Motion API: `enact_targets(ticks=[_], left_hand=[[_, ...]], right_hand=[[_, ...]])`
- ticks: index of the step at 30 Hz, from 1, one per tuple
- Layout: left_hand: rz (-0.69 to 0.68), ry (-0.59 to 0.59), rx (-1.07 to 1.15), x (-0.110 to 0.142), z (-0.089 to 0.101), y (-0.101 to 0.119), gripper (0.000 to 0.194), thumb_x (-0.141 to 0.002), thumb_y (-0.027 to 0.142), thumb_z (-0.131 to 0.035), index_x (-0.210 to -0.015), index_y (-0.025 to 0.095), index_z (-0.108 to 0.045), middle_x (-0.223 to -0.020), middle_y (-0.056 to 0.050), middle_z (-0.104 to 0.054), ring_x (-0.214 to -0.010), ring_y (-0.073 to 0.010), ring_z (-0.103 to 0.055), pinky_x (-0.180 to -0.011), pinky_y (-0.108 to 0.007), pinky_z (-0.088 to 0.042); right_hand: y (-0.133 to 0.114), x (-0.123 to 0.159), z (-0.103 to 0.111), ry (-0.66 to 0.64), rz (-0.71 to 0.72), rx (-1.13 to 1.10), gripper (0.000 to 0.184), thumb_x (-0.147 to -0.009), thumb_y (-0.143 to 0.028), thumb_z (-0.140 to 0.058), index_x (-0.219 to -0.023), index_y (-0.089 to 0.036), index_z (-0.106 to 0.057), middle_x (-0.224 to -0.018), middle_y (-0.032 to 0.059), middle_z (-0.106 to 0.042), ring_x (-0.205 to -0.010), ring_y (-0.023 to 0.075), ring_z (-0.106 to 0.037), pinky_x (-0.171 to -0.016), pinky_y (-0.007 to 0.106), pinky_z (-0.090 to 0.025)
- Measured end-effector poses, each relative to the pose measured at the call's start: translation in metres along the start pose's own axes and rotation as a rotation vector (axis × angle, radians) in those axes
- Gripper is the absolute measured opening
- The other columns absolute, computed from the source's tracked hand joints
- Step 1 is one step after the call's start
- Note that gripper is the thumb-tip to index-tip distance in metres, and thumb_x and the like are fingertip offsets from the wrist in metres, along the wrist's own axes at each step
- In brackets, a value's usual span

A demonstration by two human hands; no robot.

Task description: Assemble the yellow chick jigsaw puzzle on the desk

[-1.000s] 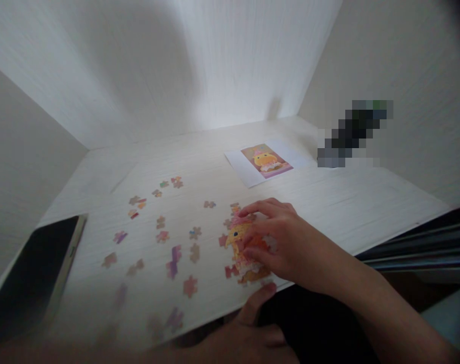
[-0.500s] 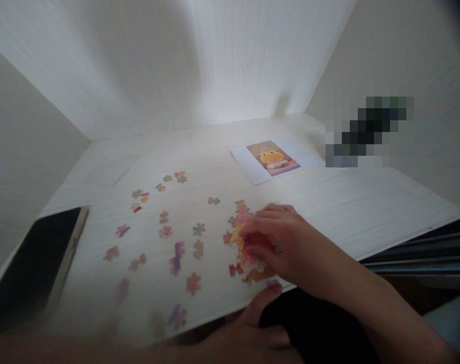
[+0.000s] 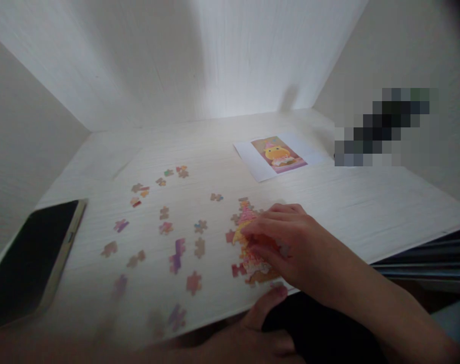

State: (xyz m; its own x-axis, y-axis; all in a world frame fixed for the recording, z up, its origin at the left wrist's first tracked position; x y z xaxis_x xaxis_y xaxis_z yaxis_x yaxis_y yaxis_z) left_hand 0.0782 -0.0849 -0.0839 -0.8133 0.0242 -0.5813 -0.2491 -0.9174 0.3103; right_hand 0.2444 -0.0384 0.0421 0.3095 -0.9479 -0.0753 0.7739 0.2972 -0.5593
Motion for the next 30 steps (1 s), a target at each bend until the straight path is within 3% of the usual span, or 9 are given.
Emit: enact_targets(ticks=[4, 8, 13, 17, 21, 27, 30], left_hand=[[-0.041, -0.015, 0.037, -0.001, 0.002, -0.001, 0.025, -0.101, 0.017, -0.041, -0.118, 0.017, -0.06, -0.112, 0.009, -0.066, -0.089, -0.0075, -0.056, -0.122, -0.055, 0.012], [-0.031, -0.015, 0.012, -0.003, 0.003, -0.001, 0.025, -0.101, 0.018, -0.043, -0.12, 0.015, -0.059, -0.112, 0.007, -0.066, -0.101, -0.0091, -0.056, -0.123, -0.054, 0.011], [-0.015, 0.009, 0.045, -0.005, 0.004, 0.0, 0.027, -0.102, 0.016, -0.039, -0.119, 0.015, -0.059, -0.114, 0.009, -0.066, -0.098, -0.0076, -0.056, -0.122, -0.054, 0.013], [-0.001, -0.059, -0.061, -0.006, 0.006, 0.002, 0.029, -0.103, 0.019, -0.036, -0.121, 0.017, -0.06, -0.118, 0.007, -0.065, -0.114, -0.0088, -0.052, -0.123, -0.056, 0.011], [0.001, -0.079, -0.079, -0.003, 0.004, 0.004, 0.027, -0.102, 0.023, -0.042, -0.123, 0.019, -0.059, -0.124, 0.007, -0.062, -0.122, -0.0125, -0.048, -0.123, -0.059, 0.007], [-0.011, -0.035, -0.042, -0.009, 0.011, 0.003, 0.026, -0.102, 0.017, -0.038, -0.11, 0.02, -0.063, -0.093, 0.009, -0.064, -0.085, -0.0077, -0.054, -0.122, -0.056, 0.011], [0.034, 0.037, -0.097, -0.026, 0.032, 0.006, 0.029, -0.103, 0.015, -0.033, -0.097, 0.016, -0.06, -0.075, 0.007, -0.055, -0.075, -0.0085, -0.049, -0.124, -0.045, -0.008]], right_hand=[[-0.001, 0.001, -0.001, 0.04, -0.021, -0.004, 0.021, -0.083, -0.008, -0.067, -0.096, -0.025, -0.069, -0.102, 0.0008, -0.071, -0.097, 0.0209, -0.061, -0.092, 0.037, -0.041], [-0.002, 0.001, -0.002, 0.053, -0.022, -0.116, 0.028, -0.085, -0.004, -0.062, -0.101, -0.025, -0.07, -0.105, 0.0021, -0.07, -0.095, 0.0176, -0.063, -0.085, 0.029, -0.047], [-0.002, 0.001, -0.002, 0.054, -0.03, -0.163, 0.026, -0.086, -0.004, -0.06, -0.096, -0.025, -0.072, -0.098, 0.0005, -0.072, -0.091, 0.0167, -0.066, -0.082, 0.027, -0.05], [-0.001, 0.003, 0.0, 0.091, -0.055, -0.231, 0.021, -0.088, -0.009, -0.062, -0.094, -0.026, -0.074, -0.094, -0.001, -0.075, -0.086, 0.0153, -0.069, -0.078, 0.025, -0.053], [-0.001, 0.004, 0.002, 0.143, -0.17, -0.327, 0.016, -0.085, -0.015, -0.067, -0.096, -0.025, -0.074, -0.093, -0.0005, -0.076, -0.081, 0.0156, -0.071, -0.072, 0.025, -0.056], [-0.003, 0.004, -0.001, 0.07, -0.324, -0.553, 0.016, -0.086, -0.025, -0.067, -0.101, -0.024, -0.073, -0.087, 0.0011, -0.076, -0.073, 0.0167, -0.07, -0.061, 0.026, -0.056], [0.0, 0.004, 0.0, 0.05, -0.348, -0.591, 0.016, -0.085, -0.028, -0.068, -0.099, -0.023, -0.074, -0.085, 0.0018, -0.076, -0.072, 0.0174, -0.069, -0.06, 0.027, -0.055]])
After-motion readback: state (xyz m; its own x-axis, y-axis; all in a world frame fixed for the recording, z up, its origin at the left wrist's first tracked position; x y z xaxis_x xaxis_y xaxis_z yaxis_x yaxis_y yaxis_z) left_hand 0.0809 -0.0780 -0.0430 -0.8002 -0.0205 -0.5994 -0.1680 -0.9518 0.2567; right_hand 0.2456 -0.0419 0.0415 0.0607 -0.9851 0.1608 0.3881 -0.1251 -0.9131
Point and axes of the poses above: each hand's wrist, its own x-axis away from the middle knuckle, its own z-axis out of the back of the hand, y = z × x, the point moved 1 cm from there along -x, towards the middle knuckle
